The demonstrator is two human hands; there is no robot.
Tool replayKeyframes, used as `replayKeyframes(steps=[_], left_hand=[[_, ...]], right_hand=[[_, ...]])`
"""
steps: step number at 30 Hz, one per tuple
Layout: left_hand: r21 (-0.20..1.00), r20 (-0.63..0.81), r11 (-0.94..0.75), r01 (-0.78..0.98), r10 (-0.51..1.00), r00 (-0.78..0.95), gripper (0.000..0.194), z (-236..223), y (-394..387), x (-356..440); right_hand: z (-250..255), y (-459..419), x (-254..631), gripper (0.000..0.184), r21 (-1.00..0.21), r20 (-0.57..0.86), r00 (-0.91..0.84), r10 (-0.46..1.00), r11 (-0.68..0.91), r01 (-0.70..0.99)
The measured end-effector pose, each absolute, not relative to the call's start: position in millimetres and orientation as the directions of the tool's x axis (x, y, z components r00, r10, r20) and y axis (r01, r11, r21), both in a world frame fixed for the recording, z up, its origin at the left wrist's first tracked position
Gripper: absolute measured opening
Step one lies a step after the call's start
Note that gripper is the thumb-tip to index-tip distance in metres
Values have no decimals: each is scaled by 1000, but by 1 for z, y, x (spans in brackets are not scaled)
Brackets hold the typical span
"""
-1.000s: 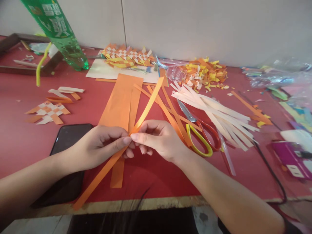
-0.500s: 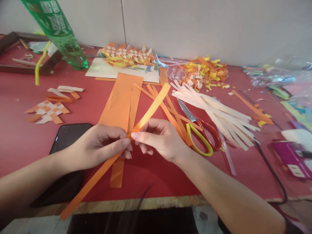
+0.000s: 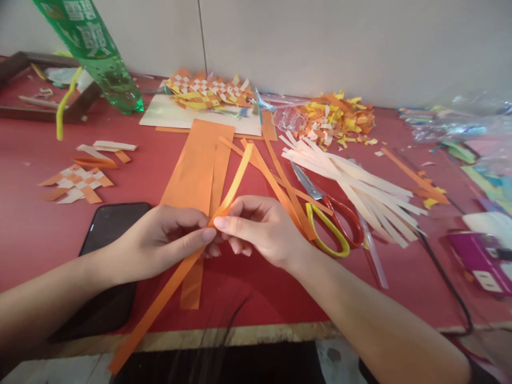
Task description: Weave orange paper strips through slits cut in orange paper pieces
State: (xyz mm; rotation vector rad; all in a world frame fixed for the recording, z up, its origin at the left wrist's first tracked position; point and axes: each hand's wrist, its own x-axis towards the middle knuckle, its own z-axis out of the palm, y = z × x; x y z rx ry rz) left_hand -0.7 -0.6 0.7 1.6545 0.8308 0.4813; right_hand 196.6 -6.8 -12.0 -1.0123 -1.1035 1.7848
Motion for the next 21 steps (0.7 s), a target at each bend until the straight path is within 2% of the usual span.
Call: replayKeyframes(steps=[5,15,21], left_hand=[[966,-104,-90,241,719,688,25,-1,-1,0],[947,-145,-94,307,728,670,25,2,-1,-1],[957,-109,-105,270,735,669,25,1,0,-2]], right_hand=[[-12,-9,195,19,-923,-249,-363,898,-334,-193],[-16,-8,196,23,-922,-250,-336,908,-329,-203],[-13,-9,195,19,-917,-242,-344,907,-330,-225]])
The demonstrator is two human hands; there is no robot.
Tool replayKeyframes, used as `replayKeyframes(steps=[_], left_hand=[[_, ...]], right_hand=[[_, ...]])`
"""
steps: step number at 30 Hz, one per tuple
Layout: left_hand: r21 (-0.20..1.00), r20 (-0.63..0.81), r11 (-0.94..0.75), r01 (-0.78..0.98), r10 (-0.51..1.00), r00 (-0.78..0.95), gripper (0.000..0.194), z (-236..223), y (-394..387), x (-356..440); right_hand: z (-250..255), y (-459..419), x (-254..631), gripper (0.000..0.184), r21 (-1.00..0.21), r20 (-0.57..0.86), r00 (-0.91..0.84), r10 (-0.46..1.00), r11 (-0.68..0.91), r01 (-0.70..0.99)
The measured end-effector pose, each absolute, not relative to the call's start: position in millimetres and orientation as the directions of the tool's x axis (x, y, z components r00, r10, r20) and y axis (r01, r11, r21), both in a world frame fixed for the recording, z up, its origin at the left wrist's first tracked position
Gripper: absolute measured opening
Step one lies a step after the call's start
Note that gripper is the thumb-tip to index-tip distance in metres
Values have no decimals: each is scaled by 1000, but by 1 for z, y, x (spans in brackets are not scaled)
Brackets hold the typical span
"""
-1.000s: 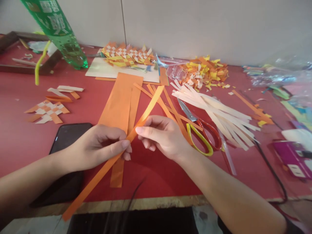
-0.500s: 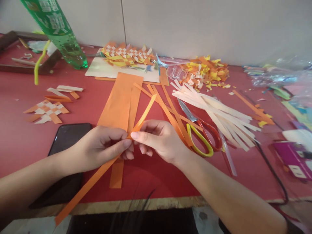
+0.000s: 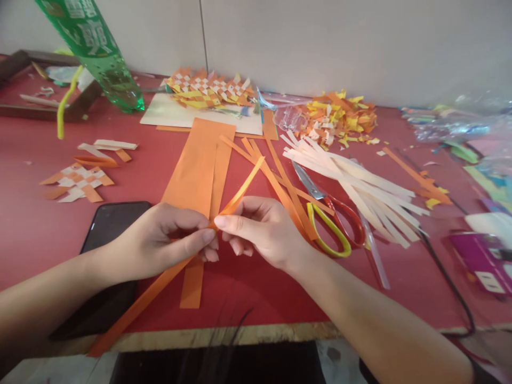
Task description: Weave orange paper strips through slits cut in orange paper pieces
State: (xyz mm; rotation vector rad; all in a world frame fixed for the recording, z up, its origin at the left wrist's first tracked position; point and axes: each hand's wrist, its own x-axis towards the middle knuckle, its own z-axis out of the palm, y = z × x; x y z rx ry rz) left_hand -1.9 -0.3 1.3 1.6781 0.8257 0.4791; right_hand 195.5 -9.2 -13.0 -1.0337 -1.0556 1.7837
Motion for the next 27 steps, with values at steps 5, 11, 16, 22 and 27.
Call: replayKeyframes(steps=[5,11,16,22,27], left_hand=[[960,-81,-118,256,753,652,27,1,0,-4],[959,-106,-101,267,743,661,24,-1,-1,-3],[966,-114,-74,248,737,666,23,-1,-1,-1],[966,-80,-103,239,758,647,24,2,-1,-3],[960,-100,-98,263,757,646,24,2,-2,-4]], right_hand=[[-12,-7,198,22,-920,-221,-286,933,-296,-256],[-13,-6,199,25,-922,-213,-308,927,-295,-251],[-15,-7,198,18,-921,-213,-445,870,-331,-207],[-12,-5,199,16,-916,-206,-354,912,-307,-260],[-11,-4,200,17,-925,-213,-354,911,-305,-228]])
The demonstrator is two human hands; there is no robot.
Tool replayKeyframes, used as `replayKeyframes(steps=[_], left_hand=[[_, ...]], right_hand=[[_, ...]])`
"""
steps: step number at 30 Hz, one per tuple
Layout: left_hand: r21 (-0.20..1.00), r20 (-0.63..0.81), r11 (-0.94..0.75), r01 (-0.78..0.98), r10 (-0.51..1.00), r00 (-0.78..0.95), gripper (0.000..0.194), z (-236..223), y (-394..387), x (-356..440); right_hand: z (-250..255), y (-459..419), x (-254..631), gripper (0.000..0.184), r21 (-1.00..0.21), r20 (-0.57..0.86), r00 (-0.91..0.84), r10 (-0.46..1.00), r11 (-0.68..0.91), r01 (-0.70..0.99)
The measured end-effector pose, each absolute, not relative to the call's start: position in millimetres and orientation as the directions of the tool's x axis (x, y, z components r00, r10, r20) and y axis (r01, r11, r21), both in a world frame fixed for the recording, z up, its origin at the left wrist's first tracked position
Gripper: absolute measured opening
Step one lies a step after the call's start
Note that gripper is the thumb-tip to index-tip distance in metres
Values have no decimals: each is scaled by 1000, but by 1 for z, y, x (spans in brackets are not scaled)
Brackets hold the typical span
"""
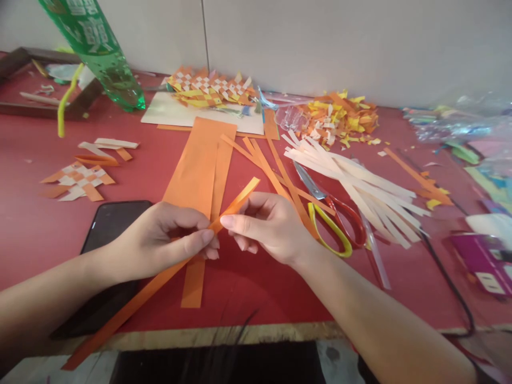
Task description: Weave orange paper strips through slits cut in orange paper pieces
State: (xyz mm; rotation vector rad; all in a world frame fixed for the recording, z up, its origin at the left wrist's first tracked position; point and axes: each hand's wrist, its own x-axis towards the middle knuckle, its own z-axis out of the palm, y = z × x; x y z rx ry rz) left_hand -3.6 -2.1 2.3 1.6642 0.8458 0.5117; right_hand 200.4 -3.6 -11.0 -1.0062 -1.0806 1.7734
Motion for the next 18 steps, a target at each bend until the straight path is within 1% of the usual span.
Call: replayKeyframes(steps=[7,12,18], left_hand=[[950,-84,-137,282,756,649,24,0,-1,-2],[941,-78,-146,304,783,618,21,0,-1,0],[939,-73,-152,308,789,610,20,2,-2,0]], right_hand=[[-14,-6,199,18,-936,-206,-405,891,-300,-185],[-14,-7,200,14,-951,-215,-382,899,-282,-127],[-11,-8,198,12,-950,-225,-380,897,-288,-118]])
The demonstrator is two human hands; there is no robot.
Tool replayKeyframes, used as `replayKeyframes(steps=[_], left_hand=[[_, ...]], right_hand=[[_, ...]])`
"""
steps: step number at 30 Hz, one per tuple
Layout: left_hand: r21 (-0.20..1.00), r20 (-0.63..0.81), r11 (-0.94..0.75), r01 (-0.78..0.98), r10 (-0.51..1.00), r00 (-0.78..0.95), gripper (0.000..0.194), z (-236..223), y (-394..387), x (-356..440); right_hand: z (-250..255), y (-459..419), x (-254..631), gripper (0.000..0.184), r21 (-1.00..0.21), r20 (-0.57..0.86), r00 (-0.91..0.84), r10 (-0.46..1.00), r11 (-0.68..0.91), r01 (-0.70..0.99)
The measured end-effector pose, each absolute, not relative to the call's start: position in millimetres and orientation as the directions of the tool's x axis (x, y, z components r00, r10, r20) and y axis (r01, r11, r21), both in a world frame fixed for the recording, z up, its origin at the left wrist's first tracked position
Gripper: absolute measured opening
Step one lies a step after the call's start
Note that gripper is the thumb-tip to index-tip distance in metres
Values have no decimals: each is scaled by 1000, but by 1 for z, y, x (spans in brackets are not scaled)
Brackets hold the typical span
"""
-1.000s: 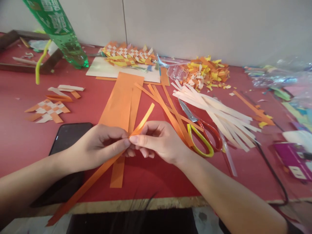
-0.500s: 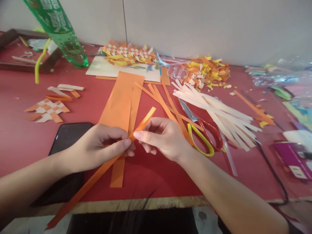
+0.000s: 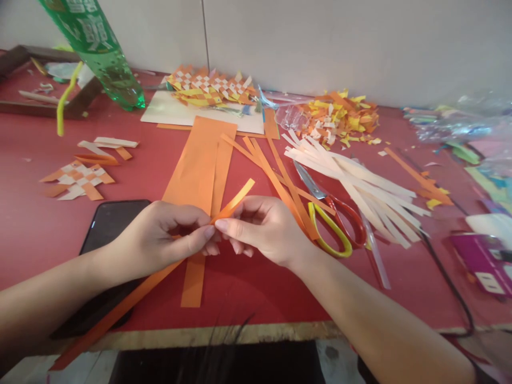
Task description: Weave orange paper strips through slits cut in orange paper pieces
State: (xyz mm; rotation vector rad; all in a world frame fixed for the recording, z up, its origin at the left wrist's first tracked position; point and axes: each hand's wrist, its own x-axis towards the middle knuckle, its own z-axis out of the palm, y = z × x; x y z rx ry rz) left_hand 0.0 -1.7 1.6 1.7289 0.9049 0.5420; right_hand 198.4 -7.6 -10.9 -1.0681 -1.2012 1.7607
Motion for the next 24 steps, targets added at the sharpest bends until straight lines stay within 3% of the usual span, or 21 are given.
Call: replayKeyframes(steps=[17,24], left_hand=[[955,-87,-98,282,811,579,20,1,-2,0],[933,-28,-196,303,798,602,22,1,-2,-1]], right_hand=[[-10,-7,198,12,-942,-231,-396,889,-306,-137],[-12,-7,198,14,-937,-239,-417,877,-321,-137]])
